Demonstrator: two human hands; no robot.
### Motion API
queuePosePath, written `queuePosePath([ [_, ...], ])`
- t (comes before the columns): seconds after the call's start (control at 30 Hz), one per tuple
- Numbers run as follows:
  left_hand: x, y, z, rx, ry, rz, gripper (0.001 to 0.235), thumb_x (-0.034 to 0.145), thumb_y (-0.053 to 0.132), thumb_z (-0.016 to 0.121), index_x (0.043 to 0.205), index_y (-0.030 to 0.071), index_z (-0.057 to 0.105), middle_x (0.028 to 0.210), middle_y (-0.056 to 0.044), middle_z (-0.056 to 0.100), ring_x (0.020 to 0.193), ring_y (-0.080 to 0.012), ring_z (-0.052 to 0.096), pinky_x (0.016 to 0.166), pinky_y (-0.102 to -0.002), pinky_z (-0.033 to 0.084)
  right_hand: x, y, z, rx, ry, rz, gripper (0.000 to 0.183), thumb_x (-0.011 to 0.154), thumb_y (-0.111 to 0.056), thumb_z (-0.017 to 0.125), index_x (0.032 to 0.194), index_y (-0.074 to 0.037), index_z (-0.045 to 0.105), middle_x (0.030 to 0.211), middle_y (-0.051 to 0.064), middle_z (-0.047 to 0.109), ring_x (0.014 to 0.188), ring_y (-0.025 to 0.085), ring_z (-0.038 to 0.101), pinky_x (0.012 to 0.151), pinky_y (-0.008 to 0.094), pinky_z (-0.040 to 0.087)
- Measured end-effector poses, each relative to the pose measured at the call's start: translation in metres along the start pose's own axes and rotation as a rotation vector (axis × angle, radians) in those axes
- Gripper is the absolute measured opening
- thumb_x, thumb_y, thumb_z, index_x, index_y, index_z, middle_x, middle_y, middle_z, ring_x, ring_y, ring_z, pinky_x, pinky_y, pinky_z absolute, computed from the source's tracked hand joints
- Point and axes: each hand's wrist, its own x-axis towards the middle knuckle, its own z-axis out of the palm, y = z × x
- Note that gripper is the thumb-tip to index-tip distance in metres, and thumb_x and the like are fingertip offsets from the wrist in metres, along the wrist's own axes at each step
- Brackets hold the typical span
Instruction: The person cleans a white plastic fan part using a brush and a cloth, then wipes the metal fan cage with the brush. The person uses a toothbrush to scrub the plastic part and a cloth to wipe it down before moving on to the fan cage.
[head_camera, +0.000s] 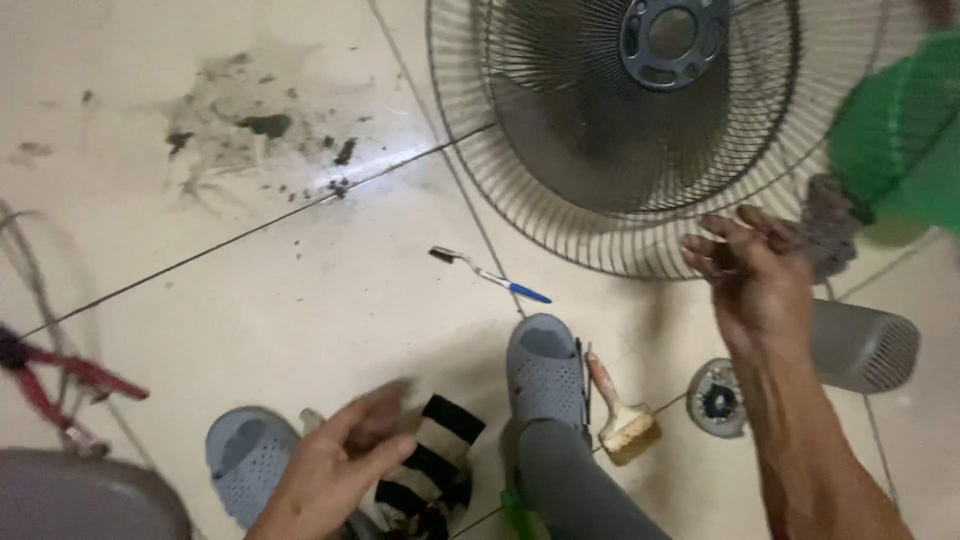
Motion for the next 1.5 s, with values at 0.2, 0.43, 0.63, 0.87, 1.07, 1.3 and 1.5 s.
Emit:
queuePosePath([
  [0.2,0.004,0.002,-0.029,-0.341,0.111,0.585,0.112,0.06,0.072,0.058,0.154,0.013,0.04,0.153,-0.013,0.057,0.135,-0.0298,0.062,0.109,-0.047,0.051,-0.041,-0.002,0.052,-0.115,-0.145,0.065,0.03,0.096,-0.004,0.062,0.125,0.0,0.06,0.102,0.015,0.069,0.096,0.025,0.073,0.076,0.037,0.069],
  [0.43,-0.011,0.006,-0.087,-0.817,0.217,0.634,0.112,0.058,0.065,0.058,0.154,0.012,0.034,0.156,-0.021,0.046,0.135,-0.0451,0.054,0.107,-0.062,0.048,-0.103,0.025,0.129,-0.098,-0.367,0.388,0.028,0.096,0.01,0.048,0.12,0.002,0.061,0.104,0.025,0.073,0.077,0.04,0.074,0.064,0.036,0.06],
  [0.63,-0.003,-0.056,-0.13,-0.839,0.386,0.563,0.079,0.087,0.072,0.036,0.145,0.018,0.042,0.154,-0.011,0.051,0.138,-0.0502,0.052,0.112,-0.061,0.043,-0.117,0.059,0.139,-0.073,-0.648,0.427,0.041,0.088,-0.007,0.066,0.128,0.001,0.058,0.116,0.019,0.072,0.109,0.031,0.07,0.095,0.044,0.059],
  [0.87,-0.009,-0.098,-0.157,-1.049,0.534,0.752,0.086,0.071,0.077,0.056,0.133,0.019,0.064,0.138,-0.006,0.067,0.128,-0.0301,0.066,0.097,-0.05,0.057,-0.076,0.103,0.111,-0.974,-0.906,-0.131,0.06,0.085,-0.022,0.07,0.142,-0.013,0.056,0.127,0.004,0.067,0.096,0.018,0.065,0.086,0.031,0.055],
  [1.07,-0.017,-0.107,-0.162,-0.977,0.762,0.763,0.09,0.058,0.082,0.068,0.122,0.02,0.062,0.127,-0.006,0.07,0.123,-0.0212,0.073,0.101,-0.046,0.064,-0.052,0.138,0.07,-1.424,-0.696,-0.546,0.049,0.094,-0.039,0.066,0.129,-0.004,0.065,0.118,0.02,0.068,0.107,0.038,0.063,0.084,0.051,0.052],
  [1.3,-0.02,-0.096,-0.153,-0.875,0.802,0.733,0.115,0.054,0.09,0.064,0.138,0.012,0.057,0.134,-0.014,0.069,0.129,-0.0237,0.073,0.096,-0.043,0.067,-0.036,0.155,0.083,-1.54,-0.698,-0.686,0.047,0.088,-0.037,0.076,0.124,-0.007,0.068,0.108,0.023,0.066,0.101,0.042,0.059,0.076,0.052,0.05],
  [1.5,-0.005,-0.104,-0.157,-0.838,0.745,0.733,0.096,0.068,0.084,0.053,0.135,0.015,0.056,0.129,-0.009,0.068,0.107,-0.0306,0.074,0.082,-0.039,0.065,-0.025,0.162,0.079,-1.614,-0.711,-0.777,0.029,0.095,-0.022,0.066,0.121,-0.009,0.07,0.105,0.016,0.066,0.091,0.035,0.062,0.062,0.048,0.054],
])
